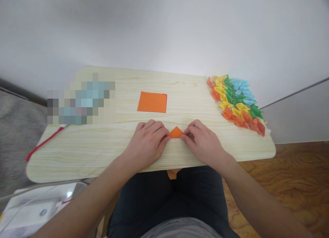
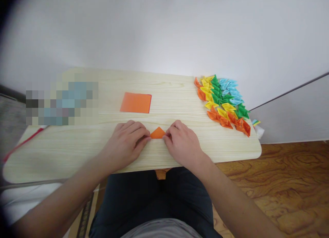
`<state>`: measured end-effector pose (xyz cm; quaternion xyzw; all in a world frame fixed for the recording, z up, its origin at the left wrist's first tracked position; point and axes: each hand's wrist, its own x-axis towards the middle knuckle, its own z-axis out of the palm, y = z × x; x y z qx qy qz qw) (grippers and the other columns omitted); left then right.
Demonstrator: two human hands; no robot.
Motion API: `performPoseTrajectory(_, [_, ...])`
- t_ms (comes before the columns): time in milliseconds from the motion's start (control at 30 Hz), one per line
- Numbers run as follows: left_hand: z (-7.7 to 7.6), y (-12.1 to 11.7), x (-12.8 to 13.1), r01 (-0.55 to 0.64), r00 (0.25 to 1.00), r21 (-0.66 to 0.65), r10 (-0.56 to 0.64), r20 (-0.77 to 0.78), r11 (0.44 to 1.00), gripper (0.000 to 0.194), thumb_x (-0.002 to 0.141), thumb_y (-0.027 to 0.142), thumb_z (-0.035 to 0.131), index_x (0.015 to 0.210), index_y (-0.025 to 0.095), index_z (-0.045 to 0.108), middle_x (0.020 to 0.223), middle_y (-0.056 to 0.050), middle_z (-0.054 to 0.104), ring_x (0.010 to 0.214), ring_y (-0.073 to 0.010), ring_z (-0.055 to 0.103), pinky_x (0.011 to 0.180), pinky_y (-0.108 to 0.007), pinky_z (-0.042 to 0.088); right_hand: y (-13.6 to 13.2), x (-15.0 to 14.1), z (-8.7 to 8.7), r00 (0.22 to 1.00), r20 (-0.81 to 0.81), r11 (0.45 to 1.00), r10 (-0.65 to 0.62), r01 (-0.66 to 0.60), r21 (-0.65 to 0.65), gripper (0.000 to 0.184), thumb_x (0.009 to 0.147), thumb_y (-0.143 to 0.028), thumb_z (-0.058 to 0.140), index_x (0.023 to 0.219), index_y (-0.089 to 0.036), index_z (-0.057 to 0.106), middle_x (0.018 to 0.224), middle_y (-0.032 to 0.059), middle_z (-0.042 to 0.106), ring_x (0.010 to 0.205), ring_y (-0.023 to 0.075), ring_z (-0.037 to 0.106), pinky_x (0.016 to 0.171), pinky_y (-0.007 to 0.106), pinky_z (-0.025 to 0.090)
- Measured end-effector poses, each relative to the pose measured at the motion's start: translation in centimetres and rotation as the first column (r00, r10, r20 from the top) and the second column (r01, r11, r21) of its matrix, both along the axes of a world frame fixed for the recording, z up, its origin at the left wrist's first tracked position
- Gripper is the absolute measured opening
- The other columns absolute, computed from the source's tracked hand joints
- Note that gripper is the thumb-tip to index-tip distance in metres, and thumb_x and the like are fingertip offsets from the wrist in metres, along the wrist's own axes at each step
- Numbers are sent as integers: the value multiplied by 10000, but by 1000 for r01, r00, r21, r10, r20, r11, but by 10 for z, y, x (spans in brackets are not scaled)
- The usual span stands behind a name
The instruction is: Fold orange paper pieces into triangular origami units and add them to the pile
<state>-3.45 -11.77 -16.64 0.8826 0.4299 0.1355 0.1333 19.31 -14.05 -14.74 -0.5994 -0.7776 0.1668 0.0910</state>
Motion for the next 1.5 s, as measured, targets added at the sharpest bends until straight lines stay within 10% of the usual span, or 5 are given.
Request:
performPoseTrajectory(900, [7,19,16,-21,988,-42,15,-153,999,250,986,388,567,830,203,631,929,-96,731,914,-305,654,751,-433,387,18,-10,15,947,288,990,140,-141,-14,239,1005,-286,547,901,-166,726,1024,169,649,937,332,641,766,452,505])
performPoseTrajectory(1500, [-1,19,7,-14,1000,-94,12,-20,995,119,987,371,590,1017,272,649,943,-28,755,960,-276,645,791,-412,354,13,16,-17,974,-225,1000,-18,17,-6,41,925,-255,720,957,-246,745,974,33,690,1004,238,620,905,371,471])
